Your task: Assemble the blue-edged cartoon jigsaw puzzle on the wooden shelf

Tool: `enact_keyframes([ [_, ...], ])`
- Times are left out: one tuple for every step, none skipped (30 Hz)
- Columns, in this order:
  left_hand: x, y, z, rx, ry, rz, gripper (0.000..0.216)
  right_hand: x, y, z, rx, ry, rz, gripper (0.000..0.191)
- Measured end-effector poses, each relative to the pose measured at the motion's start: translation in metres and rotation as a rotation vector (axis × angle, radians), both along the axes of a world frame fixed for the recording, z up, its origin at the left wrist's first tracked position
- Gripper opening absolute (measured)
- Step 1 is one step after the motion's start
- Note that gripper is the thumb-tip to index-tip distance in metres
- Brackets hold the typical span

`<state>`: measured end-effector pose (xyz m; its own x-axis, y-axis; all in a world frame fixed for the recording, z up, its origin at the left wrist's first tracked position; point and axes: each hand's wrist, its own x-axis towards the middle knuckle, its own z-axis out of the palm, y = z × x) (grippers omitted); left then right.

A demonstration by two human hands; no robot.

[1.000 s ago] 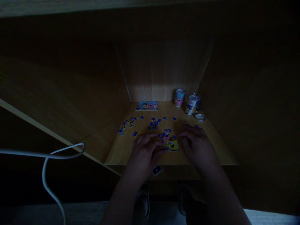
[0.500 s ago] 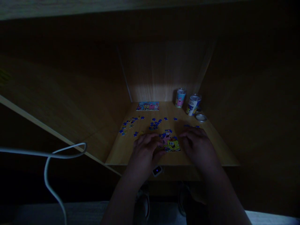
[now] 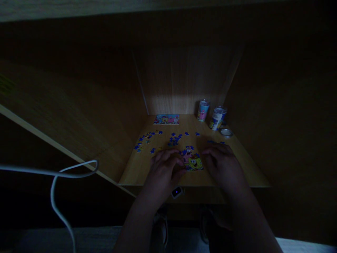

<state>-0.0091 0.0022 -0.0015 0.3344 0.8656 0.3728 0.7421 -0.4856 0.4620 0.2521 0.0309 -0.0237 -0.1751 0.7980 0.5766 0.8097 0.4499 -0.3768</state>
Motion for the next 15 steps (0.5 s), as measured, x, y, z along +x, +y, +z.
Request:
enact_keyframes([
  [-0.0002, -0.0001, -0.0006, 0.006, 0.004, 0.006, 0.025, 0.0002, 0.0002, -0.0004, -0.001, -0.001, -0.002, 0.017],
  [-0.0004, -0.0002, -0.0011, 0.012, 0.008, 0.01, 0.028, 0.0003, 0.0004, -0.0005, -0.002, -0.001, -0.004, 0.017],
  [-0.0004, -0.0004, -0.0013, 0.017, 0.011, 0.009, 0.03, 0.0004, 0.0004, -0.0003, -0.001, 0.0, -0.005, 0.017],
  [-0.0004, -0.0005, -0.0013, 0.021, 0.014, 0.004, 0.031, 0.0004, 0.0003, 0.0001, -0.002, -0.001, -0.004, 0.018],
  [-0.0003, -0.0006, -0.0011, 0.022, 0.016, -0.003, 0.03, 0.0003, 0.0001, 0.0007, -0.002, -0.001, -0.002, 0.018],
  [-0.0001, -0.0007, -0.0007, 0.022, 0.019, -0.008, 0.028, 0.0002, -0.0003, 0.0015, -0.003, -0.003, 0.0, 0.019],
  [0.0, -0.0006, -0.0003, 0.021, 0.022, -0.011, 0.026, 0.0, -0.0006, 0.0023, -0.005, -0.005, 0.003, 0.019],
  [0.0002, -0.0005, 0.0, 0.018, 0.025, -0.011, 0.024, -0.0002, -0.001, 0.0029, -0.004, -0.007, 0.005, 0.02],
  [0.0003, -0.0004, 0.0003, 0.015, 0.025, -0.01, 0.022, -0.0004, -0.0012, 0.0034, 0.0, -0.007, 0.004, 0.02],
  [0.0003, -0.0002, 0.0004, 0.014, 0.024, -0.008, 0.022, -0.0006, -0.0013, 0.0035, 0.005, -0.006, 0.003, 0.02],
  [0.0003, -0.0001, 0.0003, 0.015, 0.022, -0.008, 0.021, -0.0009, -0.0012, 0.0035, 0.006, -0.006, 0.006, 0.019],
  [0.0003, 0.0, 0.0002, 0.015, 0.02, -0.008, 0.021, -0.0011, -0.0009, 0.0032, 0.003, -0.008, 0.013, 0.019],
  [0.0002, 0.0, 0.0001, 0.014, 0.017, -0.01, 0.021, -0.0013, -0.0006, 0.0028, -0.001, -0.01, 0.024, 0.019],
  [0.0002, -0.0001, 0.0001, 0.012, 0.015, -0.011, 0.02, -0.0015, -0.0002, 0.0022, -0.007, -0.013, 0.04, 0.019],
  [0.0002, -0.0001, 0.0003, 0.011, 0.015, -0.011, 0.02, -0.0016, 0.0002, 0.0016, -0.013, -0.019, 0.062, 0.019],
])
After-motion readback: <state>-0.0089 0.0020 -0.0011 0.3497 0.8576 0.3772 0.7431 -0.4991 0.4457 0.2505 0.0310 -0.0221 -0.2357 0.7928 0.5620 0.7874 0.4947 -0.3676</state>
